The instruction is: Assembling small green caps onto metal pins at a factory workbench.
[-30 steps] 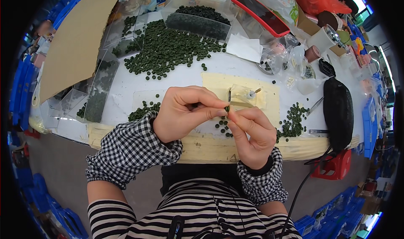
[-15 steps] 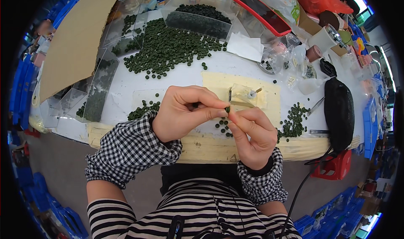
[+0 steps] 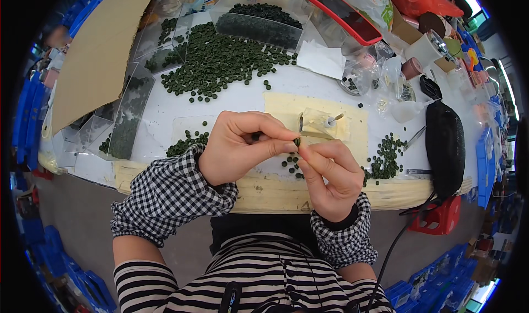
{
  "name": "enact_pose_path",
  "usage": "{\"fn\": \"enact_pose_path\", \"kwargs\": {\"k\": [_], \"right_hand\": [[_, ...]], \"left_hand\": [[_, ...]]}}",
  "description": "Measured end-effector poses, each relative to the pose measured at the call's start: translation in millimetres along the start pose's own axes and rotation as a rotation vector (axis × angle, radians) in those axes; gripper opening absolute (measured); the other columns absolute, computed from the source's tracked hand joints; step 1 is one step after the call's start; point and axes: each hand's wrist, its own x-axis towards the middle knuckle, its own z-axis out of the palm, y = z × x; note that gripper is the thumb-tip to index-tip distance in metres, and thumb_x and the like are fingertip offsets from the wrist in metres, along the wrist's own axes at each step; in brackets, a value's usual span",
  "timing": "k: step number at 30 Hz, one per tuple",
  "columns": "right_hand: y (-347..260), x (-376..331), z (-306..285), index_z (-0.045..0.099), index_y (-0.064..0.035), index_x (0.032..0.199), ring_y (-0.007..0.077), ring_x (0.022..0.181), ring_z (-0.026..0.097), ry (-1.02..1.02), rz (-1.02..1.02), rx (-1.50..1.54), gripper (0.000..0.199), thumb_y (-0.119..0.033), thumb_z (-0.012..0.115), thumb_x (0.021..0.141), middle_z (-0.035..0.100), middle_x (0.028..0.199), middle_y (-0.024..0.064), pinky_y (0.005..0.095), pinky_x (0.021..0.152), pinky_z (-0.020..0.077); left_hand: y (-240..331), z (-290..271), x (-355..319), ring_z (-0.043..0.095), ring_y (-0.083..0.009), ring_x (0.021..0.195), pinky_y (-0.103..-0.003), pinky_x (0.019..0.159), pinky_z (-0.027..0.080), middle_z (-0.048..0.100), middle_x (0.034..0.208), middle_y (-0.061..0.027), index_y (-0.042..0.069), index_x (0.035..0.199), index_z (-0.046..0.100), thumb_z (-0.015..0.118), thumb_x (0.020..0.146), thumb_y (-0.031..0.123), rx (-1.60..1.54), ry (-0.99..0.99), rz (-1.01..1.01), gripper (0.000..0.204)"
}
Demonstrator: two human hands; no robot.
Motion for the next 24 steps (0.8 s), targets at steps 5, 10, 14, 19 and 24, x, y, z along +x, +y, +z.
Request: {"fn": "enact_pose_path", "kwargs": {"k": [5, 10, 14, 19, 24], "right_hand": [[0.6, 0.0, 0.3, 0.069, -0.002, 0.105, 0.0172, 0.069, 0.055, 0.0, -0.003, -0.01, 0.033, 0.006, 0.07, 0.073, 0.061, 0.083, 0.0067, 0.0259, 0.059, 0.0445], [0.8, -0.4, 0.7, 0.069, -0.0021, 0.105, 0.0173, 0.069, 0.055, 0.004, -0.005, -0.02, 0.033, 0.005, 0.07, 0.073, 0.061, 0.083, 0.0066, 0.0261, 0.059, 0.0446], [0.9, -0.5, 0.4, 0.069, -0.002, 0.105, 0.0171, 0.069, 0.055, 0.0, -0.01, -0.032, 0.033, 0.005, 0.071, 0.073, 0.061, 0.083, 0.0066, 0.0261, 0.058, 0.0447], [1.9, -1.9, 3.6, 0.069, -0.0017, 0.105, 0.0169, 0.068, 0.055, 0.03, -0.001, -0.02, 0.033, 0.005, 0.071, 0.073, 0.061, 0.082, 0.0065, 0.026, 0.058, 0.0448], [2.0, -1.4, 5.9, 0.069, -0.0014, 0.105, 0.0168, 0.068, 0.056, 0.053, -0.006, -0.015, 0.033, 0.006, 0.071, 0.073, 0.061, 0.082, 0.0067, 0.0259, 0.058, 0.045]], "left_hand": [[1.9, 0.7, 0.4, 0.062, -0.0108, 0.078, -0.021, 0.07, 0.049, 0.067, 0.09, -0.0106, -0.002, 0.094, 0.069, 0.068, 0.079, -0.006, -0.004, 0.009, -0.025, 0.015], [3.8, 0.8, 0.4, 0.062, -0.0118, 0.079, -0.022, 0.07, 0.05, 0.067, 0.089, -0.011, -0.002, 0.092, 0.069, 0.068, 0.079, -0.006, -0.008, 0.015, -0.055, 0.014], [4.0, 0.3, 0.2, 0.062, -0.0112, 0.078, -0.022, 0.07, 0.049, 0.067, 0.089, -0.0109, -0.003, 0.093, 0.068, 0.068, 0.079, -0.006, 0.011, 0.012, -0.063, 0.015], [4.9, -0.9, 1.4, 0.058, -0.0082, 0.074, -0.021, 0.068, 0.047, 0.066, 0.088, -0.0094, -0.003, 0.095, 0.068, 0.068, 0.08, -0.006, 0.03, 0.005, -0.074, 0.016], [6.0, -2.2, 0.9, 0.052, -0.0054, 0.068, -0.02, 0.065, 0.044, 0.065, 0.082, -0.006, -0.004, 0.097, 0.067, 0.067, 0.08, -0.006, 0.029, 0.005, -0.096, 0.017]]}}
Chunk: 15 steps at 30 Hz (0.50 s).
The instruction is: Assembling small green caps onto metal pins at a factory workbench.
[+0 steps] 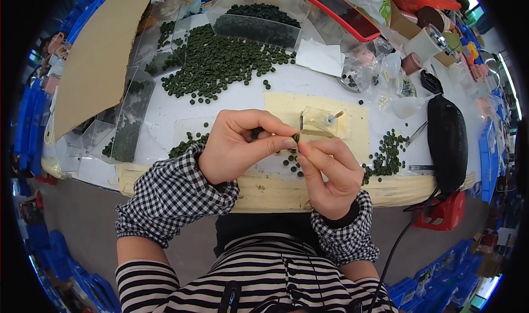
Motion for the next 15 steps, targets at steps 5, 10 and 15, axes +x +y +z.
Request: {"fn": "enact_pose_path", "kwargs": {"k": [5, 10, 15], "right_hand": [[-0.9, 0.3, 0.9, 0.069, -0.0014, 0.106, 0.0168, 0.07, 0.057, 0.004, 0.009, -0.001, 0.034, 0.007, 0.07, 0.073, 0.061, 0.083, 0.0072, 0.0256, 0.059, 0.0456], [-0.2, -1.4, 0.1, 0.068, -0.001, 0.106, 0.017, 0.071, 0.058, -0.001, 0.016, -0.009, 0.035, 0.008, 0.07, 0.073, 0.061, 0.084, 0.0076, 0.0251, 0.06, 0.0463], [-1.5, 0.1, 1.4, 0.068, -0.0009, 0.107, 0.0168, 0.071, 0.058, 0.004, 0.008, -0.003, 0.035, 0.007, 0.07, 0.073, 0.061, 0.084, 0.0075, 0.025, 0.06, 0.0463]], "left_hand": [[-1.1, 0.0, 1.4, 0.05, -0.0046, 0.068, -0.019, 0.065, 0.043, 0.064, 0.08, -0.0044, -0.003, 0.097, 0.067, 0.066, 0.081, -0.005, -0.006, 0.006, 0.0, 0.016], [-1.3, 0.3, 2.1, 0.049, -0.0034, 0.067, -0.018, 0.064, 0.043, 0.064, 0.082, -0.0034, -0.002, 0.097, 0.067, 0.067, 0.081, -0.005, -0.026, 0.002, -0.003, 0.016], [0.2, 1.3, 1.2, 0.049, -0.0035, 0.068, -0.018, 0.064, 0.042, 0.064, 0.081, -0.0032, -0.002, 0.097, 0.067, 0.067, 0.081, -0.005, -0.049, 0.011, 0.002, 0.016]]}}
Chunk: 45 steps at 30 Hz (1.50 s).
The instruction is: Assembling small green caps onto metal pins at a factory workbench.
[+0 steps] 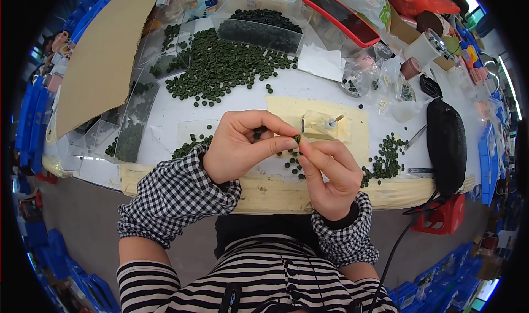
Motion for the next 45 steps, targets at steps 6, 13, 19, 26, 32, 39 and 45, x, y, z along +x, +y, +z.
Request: {"fn": "enact_pose_path", "kwargs": {"k": [6, 13, 19, 26, 32, 39, 45], "right_hand": [[-1, 0, -2, 0.068, -0.001, 0.106, 0.0164, 0.071, 0.058, -0.006, 0.016, -0.014, 0.034, 0.007, 0.07, 0.073, 0.061, 0.083, 0.0073, 0.0247, 0.06, 0.0466], [0, -1, -2, 0.069, -0.0011, 0.106, 0.0163, 0.071, 0.058, -0.002, 0.03, 0.019, 0.033, 0.007, 0.07, 0.074, 0.061, 0.084, 0.0072, 0.0244, 0.06, 0.0465], [1, 0, -6, 0.068, -0.0011, 0.106, 0.0159, 0.071, 0.057, -0.04, 0.019, 0.005, 0.033, 0.007, 0.07, 0.074, 0.061, 0.084, 0.0072, 0.0242, 0.059, 0.0458], [0, 0, -3, 0.068, -0.0002, 0.106, 0.0154, 0.071, 0.059, -0.005, 0.027, -0.001, 0.033, 0.007, 0.069, 0.074, 0.061, 0.085, 0.0077, 0.0239, 0.06, 0.0475], [-1, 0, -4, 0.068, 0.0003, 0.106, 0.0158, 0.071, 0.059, 0.002, 0.011, -0.013, 0.033, 0.008, 0.069, 0.074, 0.061, 0.085, 0.0081, 0.0241, 0.06, 0.0479], [-1, 0, -3, 0.068, 0.0007, 0.106, 0.0165, 0.071, 0.059, 0.014, 0.033, -0.015, 0.033, 0.007, 0.069, 0.074, 0.061, 0.085, 0.0085, 0.0243, 0.061, 0.048], [0, 0, -3, 0.067, 0.0012, 0.107, 0.0166, 0.071, 0.059, 0.013, 0.037, -0.019, 0.033, 0.007, 0.069, 0.075, 0.061, 0.084, 0.0087, 0.0244, 0.061, 0.048]], "left_hand": [[0, 0, 1, 0.049, -0.0054, 0.067, -0.02, 0.064, 0.042, 0.062, 0.079, -0.0035, -0.003, 0.097, 0.068, 0.068, 0.08, -0.006, 0.11, 0.002, 0.077, 0.017], [-4, 0, 2, 0.061, -0.0123, 0.079, -0.022, 0.071, 0.049, 0.066, 0.087, -0.01, -0.003, 0.096, 0.069, 0.067, 0.079, -0.007, 0.121, -0.012, 0.118, 0.017], [-5, 0, 1, 0.062, -0.0134, 0.081, -0.023, 0.071, 0.049, 0.067, 0.09, -0.0116, -0.003, 0.095, 0.069, 0.066, 0.08, -0.008, 0.137, -0.027, 0.144, 0.016], [-1, 3, 1, 0.05, -0.0062, 0.069, -0.019, 0.066, 0.043, 0.062, 0.081, -0.0049, -0.004, 0.098, 0.067, 0.067, 0.08, -0.007, 0.108, 0.004, 0.068, 0.018], [4, 6, 0, 0.046, -0.004, 0.068, -0.018, 0.062, 0.04, 0.061, 0.079, -0.0021, -0.004, 0.099, 0.066, 0.068, 0.079, -0.006, 0.095, 0.008, 0.037, 0.02], [3, 4, -3, 0.043, -0.003, 0.063, -0.017, 0.058, 0.037, 0.059, 0.077, -0.0008, -0.003, 0.094, 0.067, 0.07, 0.077, -0.007, 0.218, 0.021, 0.063, 0.018], [2, 4, -2, 0.04, -0.0024, 0.058, -0.017, 0.054, 0.034, 0.058, 0.074, 0.0, -0.002, 0.093, 0.067, 0.071, 0.075, -0.008, 0.297, 0.029, 0.101, 0.019]]}}
